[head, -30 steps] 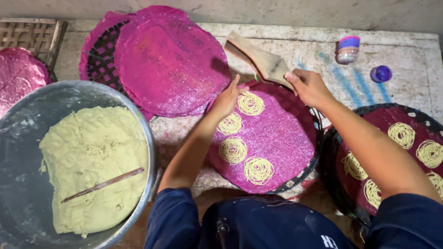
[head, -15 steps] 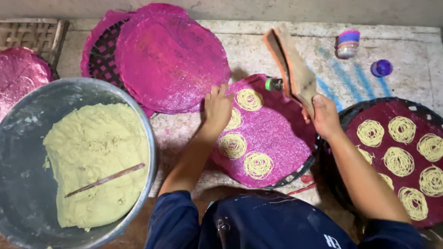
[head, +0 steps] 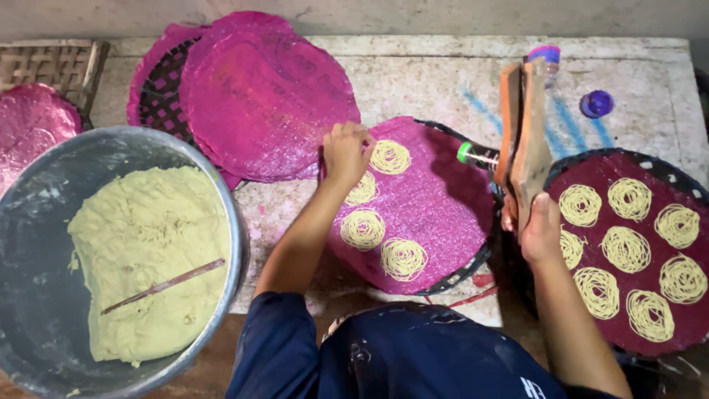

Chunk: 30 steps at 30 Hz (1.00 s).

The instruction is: The person uses a wooden dough press to extrude yellow dough into spiral shapes onto round purple trays. They repeatedly load the press with dough from a large metal bowl and squeeze it out in circular motions, filling multiple trays with the formed noodles.

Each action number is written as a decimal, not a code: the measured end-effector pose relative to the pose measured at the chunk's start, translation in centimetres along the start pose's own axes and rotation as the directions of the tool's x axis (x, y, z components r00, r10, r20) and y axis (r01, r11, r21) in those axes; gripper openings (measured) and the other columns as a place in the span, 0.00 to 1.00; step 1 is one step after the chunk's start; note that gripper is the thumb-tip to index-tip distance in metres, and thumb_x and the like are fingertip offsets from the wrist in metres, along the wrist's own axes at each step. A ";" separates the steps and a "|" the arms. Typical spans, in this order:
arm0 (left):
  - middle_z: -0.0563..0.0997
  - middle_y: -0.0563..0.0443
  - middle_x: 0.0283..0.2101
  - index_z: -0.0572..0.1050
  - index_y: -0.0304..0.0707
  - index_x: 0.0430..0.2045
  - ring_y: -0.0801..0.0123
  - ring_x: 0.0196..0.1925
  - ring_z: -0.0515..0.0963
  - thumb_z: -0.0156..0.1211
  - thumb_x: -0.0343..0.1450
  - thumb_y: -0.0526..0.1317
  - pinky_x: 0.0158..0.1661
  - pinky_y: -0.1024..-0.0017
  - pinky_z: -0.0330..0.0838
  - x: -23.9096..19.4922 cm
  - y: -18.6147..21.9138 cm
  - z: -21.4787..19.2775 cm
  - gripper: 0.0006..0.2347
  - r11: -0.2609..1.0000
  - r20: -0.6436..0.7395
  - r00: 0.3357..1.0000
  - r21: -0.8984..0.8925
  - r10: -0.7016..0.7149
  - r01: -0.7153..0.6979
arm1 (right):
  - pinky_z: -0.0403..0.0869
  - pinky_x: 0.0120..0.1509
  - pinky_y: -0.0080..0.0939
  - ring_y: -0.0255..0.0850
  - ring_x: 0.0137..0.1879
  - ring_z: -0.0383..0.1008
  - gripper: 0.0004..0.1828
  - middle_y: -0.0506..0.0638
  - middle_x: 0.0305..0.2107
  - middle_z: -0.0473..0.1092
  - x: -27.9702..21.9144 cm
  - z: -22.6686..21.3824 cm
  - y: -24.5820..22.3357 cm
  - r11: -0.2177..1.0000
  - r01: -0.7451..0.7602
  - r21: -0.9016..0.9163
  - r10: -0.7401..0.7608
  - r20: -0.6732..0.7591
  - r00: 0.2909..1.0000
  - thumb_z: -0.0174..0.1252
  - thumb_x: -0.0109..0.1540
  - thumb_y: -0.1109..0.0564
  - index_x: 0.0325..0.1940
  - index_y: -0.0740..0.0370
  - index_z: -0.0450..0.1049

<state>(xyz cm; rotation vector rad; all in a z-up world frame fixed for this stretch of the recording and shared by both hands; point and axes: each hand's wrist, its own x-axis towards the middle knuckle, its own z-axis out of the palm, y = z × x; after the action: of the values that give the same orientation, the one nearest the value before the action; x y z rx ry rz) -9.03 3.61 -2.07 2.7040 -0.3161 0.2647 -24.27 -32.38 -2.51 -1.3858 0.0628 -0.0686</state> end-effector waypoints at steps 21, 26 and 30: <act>0.81 0.52 0.43 0.84 0.46 0.28 0.60 0.52 0.74 0.68 0.64 0.38 0.54 0.55 0.61 -0.6 -1.1 0.9 0.04 0.982 -0.043 0.989 0.137 0.140 -0.133 | 0.65 0.31 0.40 0.40 0.27 0.64 0.44 0.53 0.26 0.63 -5.8 -2.1 -0.3 0.998 0.057 -0.023 -0.059 -0.143 0.988 0.41 0.70 0.23 0.46 0.72 0.67; 0.81 0.52 0.42 0.84 0.45 0.30 0.60 0.51 0.75 0.68 0.66 0.42 0.54 0.55 0.61 -0.3 -1.6 2.1 0.05 0.997 -0.001 1.000 0.073 0.020 -0.020 | 0.65 0.31 0.39 0.40 0.27 0.65 0.44 0.53 0.25 0.65 -6.5 -2.5 0.3 0.998 0.062 -0.008 -0.062 -0.152 0.986 0.40 0.70 0.24 0.47 0.72 0.68; 0.79 0.50 0.51 0.84 0.48 0.42 0.58 0.58 0.72 0.62 0.69 0.37 0.58 0.56 0.60 -2.1 -1.5 2.6 0.09 0.988 -0.081 0.996 0.145 -0.047 0.058 | 0.65 0.30 0.39 0.39 0.27 0.65 0.44 0.53 0.27 0.65 -7.2 -3.2 1.1 0.998 0.062 -0.005 -0.062 -0.162 0.985 0.41 0.69 0.23 0.49 0.73 0.68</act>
<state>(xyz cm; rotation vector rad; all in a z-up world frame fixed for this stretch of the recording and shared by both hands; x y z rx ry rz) -10.26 4.26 -5.45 2.8336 -0.2101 0.3905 -31.69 -34.67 -4.12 -1.3798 0.1554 -0.2341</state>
